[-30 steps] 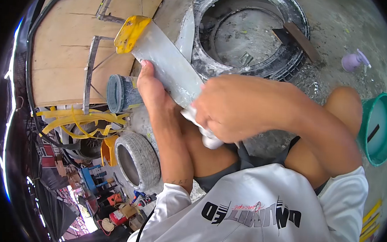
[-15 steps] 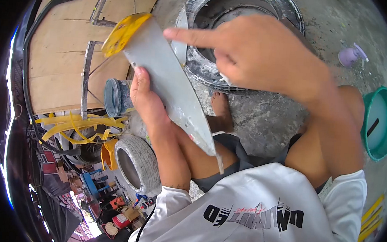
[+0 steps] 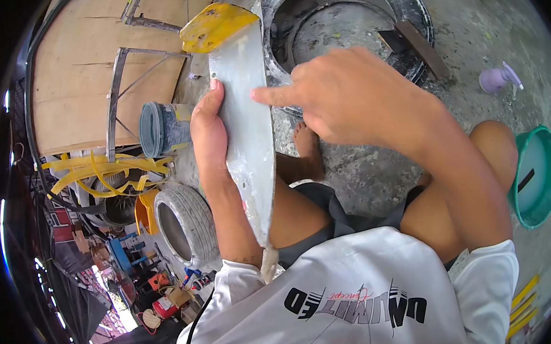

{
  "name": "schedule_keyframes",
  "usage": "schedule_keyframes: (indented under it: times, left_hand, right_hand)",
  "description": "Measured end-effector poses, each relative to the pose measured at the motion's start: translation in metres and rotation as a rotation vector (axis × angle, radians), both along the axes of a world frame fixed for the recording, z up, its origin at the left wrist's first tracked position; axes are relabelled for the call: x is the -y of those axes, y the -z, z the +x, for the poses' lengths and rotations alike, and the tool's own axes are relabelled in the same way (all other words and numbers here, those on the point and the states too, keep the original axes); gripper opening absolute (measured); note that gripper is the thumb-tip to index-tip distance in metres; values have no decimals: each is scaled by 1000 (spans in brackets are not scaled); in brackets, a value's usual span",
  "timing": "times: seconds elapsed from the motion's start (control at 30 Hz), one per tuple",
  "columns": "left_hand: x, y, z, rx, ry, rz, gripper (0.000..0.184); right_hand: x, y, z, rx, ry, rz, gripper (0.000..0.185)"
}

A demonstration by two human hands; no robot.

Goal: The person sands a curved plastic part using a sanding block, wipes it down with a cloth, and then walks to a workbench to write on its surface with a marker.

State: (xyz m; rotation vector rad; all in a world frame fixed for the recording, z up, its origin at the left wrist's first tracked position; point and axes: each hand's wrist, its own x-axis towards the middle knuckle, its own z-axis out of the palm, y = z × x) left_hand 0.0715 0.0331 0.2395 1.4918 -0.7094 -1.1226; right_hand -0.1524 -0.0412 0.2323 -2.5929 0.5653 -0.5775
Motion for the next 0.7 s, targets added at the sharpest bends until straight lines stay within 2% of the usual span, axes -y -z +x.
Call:
schedule_keyframes:
  times: [0.13, 0.2, 0.3, 0.4, 0.5, 0.53, 0.63, 0.67, 0.7]
  left_hand:
    - [-2, 8, 1, -15, -104, -111, 38]
    - [-4, 7, 2, 65, -112, -146, 37]
    - [-6, 5, 2, 169, -110, -185, 35]
    - [-10, 6, 0, 234, -105, -179, 35]
    - [-9, 4, -6, 214, -66, -168, 35]
    - [-6, 5, -9, 193, -54, -188, 35]
    - [1, 10, -27, 160, -64, -133, 41]
    - [4, 23, -23, 187, -23, -159, 41]
    - [7, 14, -30, 369, -6, -162, 39]
  right_hand:
    - [-6, -6, -3, 9, -203, 185, 47]
    - [-13, -6, -3, -1, -281, 255, 46]
    - [-19, -10, -6, -64, -375, 360, 53]
    - [-19, -14, -14, -35, -464, 415, 44]
    - [-8, -22, -14, 344, -293, 472, 34]
    - [-4, -33, -14, 439, -139, 548, 26]
    - [-7, -23, 10, 564, 118, 160, 29]
    - [-9, -11, 21, 506, 103, 53, 31]
    - [-12, 3, 28, 441, 110, -52, 34]
